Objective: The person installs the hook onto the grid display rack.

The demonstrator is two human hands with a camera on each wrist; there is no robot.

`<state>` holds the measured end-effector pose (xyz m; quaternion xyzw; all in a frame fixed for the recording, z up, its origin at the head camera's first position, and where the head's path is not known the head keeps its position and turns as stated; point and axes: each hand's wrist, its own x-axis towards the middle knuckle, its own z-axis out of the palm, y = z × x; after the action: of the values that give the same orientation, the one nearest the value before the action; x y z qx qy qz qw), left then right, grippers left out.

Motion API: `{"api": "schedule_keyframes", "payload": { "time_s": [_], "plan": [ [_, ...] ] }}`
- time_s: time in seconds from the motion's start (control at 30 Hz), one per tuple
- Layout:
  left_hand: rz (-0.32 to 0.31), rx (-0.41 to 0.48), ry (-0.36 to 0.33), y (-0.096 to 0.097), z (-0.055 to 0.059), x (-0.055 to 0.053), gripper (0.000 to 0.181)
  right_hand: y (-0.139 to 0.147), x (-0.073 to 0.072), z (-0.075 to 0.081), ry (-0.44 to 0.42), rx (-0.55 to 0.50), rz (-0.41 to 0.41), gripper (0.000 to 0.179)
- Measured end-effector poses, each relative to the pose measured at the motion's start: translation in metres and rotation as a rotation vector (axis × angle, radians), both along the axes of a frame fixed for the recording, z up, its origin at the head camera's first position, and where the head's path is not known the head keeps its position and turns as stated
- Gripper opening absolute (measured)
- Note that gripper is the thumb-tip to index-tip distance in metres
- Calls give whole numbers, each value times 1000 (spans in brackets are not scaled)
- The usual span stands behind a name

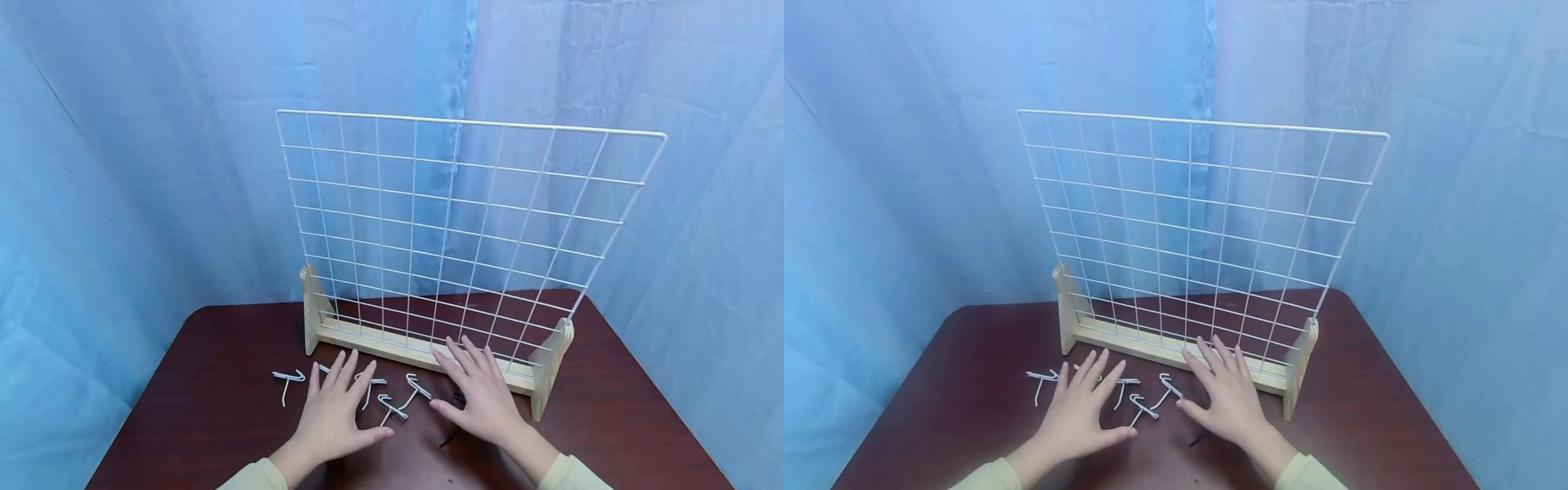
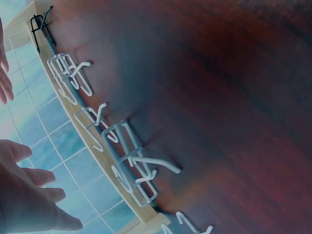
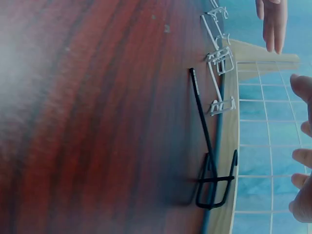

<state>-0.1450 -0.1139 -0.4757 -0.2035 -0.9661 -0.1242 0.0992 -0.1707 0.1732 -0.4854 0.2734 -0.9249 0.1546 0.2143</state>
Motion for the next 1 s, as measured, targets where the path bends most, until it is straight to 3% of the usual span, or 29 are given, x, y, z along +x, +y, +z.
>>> {"api": "schedule_keyframes", "payload": {
  "time_s": [0.2, 0.43, 0.73, 1.0],
  "plan": [
    [-2, 75, 41, -3, -10, 3, 102, 9, 3, -10, 11, -117, 15, 70],
    [38, 206, 104, -10, -21, 8, 93, 23, 8, -16, 51, -264, 21, 59],
    [40, 358, 208, -26, -26, 6, 85, 39, 15, -5, 39, -409, -10, 57],
    [129, 384, 149, -50, -17, 6, 76, 63, 20, 11, 22, -445, -56, 57]
  ]
}}
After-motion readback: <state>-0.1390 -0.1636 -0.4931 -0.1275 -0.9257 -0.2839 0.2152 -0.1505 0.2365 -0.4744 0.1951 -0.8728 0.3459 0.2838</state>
